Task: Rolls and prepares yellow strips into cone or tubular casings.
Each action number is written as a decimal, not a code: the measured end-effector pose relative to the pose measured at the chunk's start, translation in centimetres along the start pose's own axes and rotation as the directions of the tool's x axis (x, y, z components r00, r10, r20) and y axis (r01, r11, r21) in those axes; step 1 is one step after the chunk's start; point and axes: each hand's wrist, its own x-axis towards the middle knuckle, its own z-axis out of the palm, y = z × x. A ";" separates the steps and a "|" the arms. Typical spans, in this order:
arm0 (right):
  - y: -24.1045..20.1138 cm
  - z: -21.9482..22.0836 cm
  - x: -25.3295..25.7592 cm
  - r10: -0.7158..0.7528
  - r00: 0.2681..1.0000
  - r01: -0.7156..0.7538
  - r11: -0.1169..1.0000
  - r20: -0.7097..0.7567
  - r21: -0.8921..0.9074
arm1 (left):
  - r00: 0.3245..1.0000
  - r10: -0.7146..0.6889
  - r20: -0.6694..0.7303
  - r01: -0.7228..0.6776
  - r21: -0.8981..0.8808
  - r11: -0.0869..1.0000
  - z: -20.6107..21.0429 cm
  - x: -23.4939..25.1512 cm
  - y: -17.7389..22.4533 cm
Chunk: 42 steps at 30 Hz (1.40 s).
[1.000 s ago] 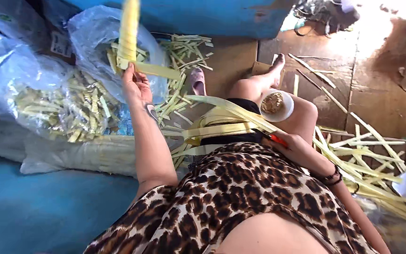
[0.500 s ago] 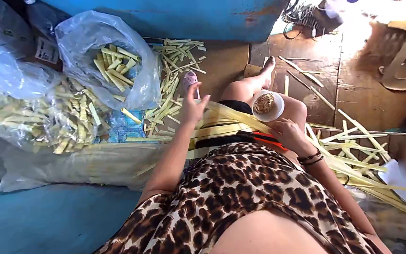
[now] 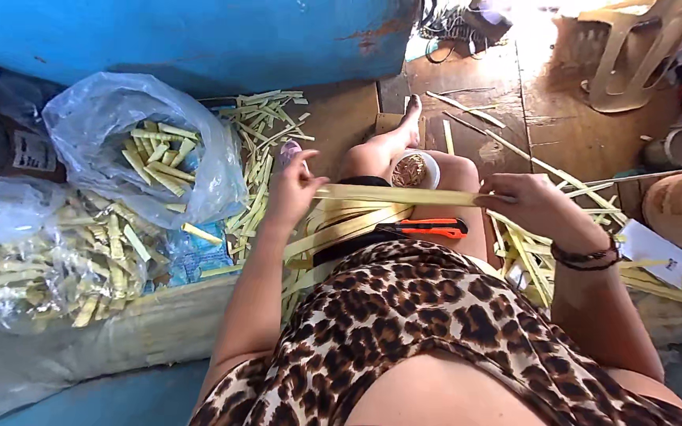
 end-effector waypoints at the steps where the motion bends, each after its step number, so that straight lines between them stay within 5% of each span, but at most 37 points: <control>1: 0.0 -0.5 -0.4 0.025 0.998 -0.026 0.999 -0.051 -0.033 | 0.997 -0.078 -0.023 0.079 0.056 0.995 -0.7 -0.3 -0.4; 3: -1.5 0.0 -0.1 -0.015 0.990 0.006 0.998 -0.142 -0.066 | 0.989 -0.137 0.055 0.133 0.076 0.988 -0.5 -0.9 1.9; 7: -6.9 4.3 2.0 -0.228 0.969 0.225 0.973 -0.096 -0.045 | 0.938 0.230 0.260 -0.207 -0.114 0.972 3.8 -2.9 10.6; 10: -7.5 3.7 3.1 -0.293 0.956 0.291 0.955 -0.029 -0.053 | 0.923 0.260 0.283 -0.225 -0.152 0.963 3.4 -1.8 10.2; 13: -6.6 2.0 4.3 -0.266 0.953 0.271 0.962 -0.143 0.017 | 0.950 0.257 0.179 -0.220 -0.203 0.954 1.8 -1.2 9.8; 15: -7.7 2.6 3.9 -0.298 0.909 0.363 0.910 -0.292 0.201 | 0.938 0.346 0.019 -0.309 -0.407 0.860 1.8 -2.1 12.0; 18: -9.8 4.0 3.4 -0.315 0.819 0.562 0.609 -0.480 0.560 | 0.920 0.339 -0.198 -0.386 -0.617 0.686 1.7 -2.0 14.1; 21: -11.0 4.3 3.1 -0.262 0.799 0.594 0.479 -0.541 0.646 | 0.930 0.265 -0.253 -0.366 -0.678 0.638 1.8 -1.8 14.2; 26: -11.4 4.8 4.0 -0.237 0.634 0.695 0.591 -0.736 0.408 | 0.964 0.241 -0.112 -0.238 -0.767 0.596 2.1 -2.6 15.1; 30: -11.6 4.6 4.4 -0.440 0.468 0.710 0.704 -0.766 0.029 | 0.966 0.253 -0.055 -0.175 -0.857 0.485 1.4 -2.9 15.5; 32: -11.8 4.4 4.5 -0.484 0.479 0.716 0.698 -0.733 0.008 | 0.971 0.219 -0.091 -0.193 -0.841 0.506 1.5 -2.9 15.7; 37: -11.2 4.3 3.8 -0.379 0.702 0.670 0.637 -0.602 0.380 | 0.950 0.240 -0.198 -0.302 -0.774 0.557 2.3 -2.0 14.6; 42: -10.8 4.8 4.0 -0.332 0.673 0.612 0.752 -0.662 0.245 | 0.923 0.326 -0.206 -0.383 -0.595 0.707 2.2 -1.9 14.4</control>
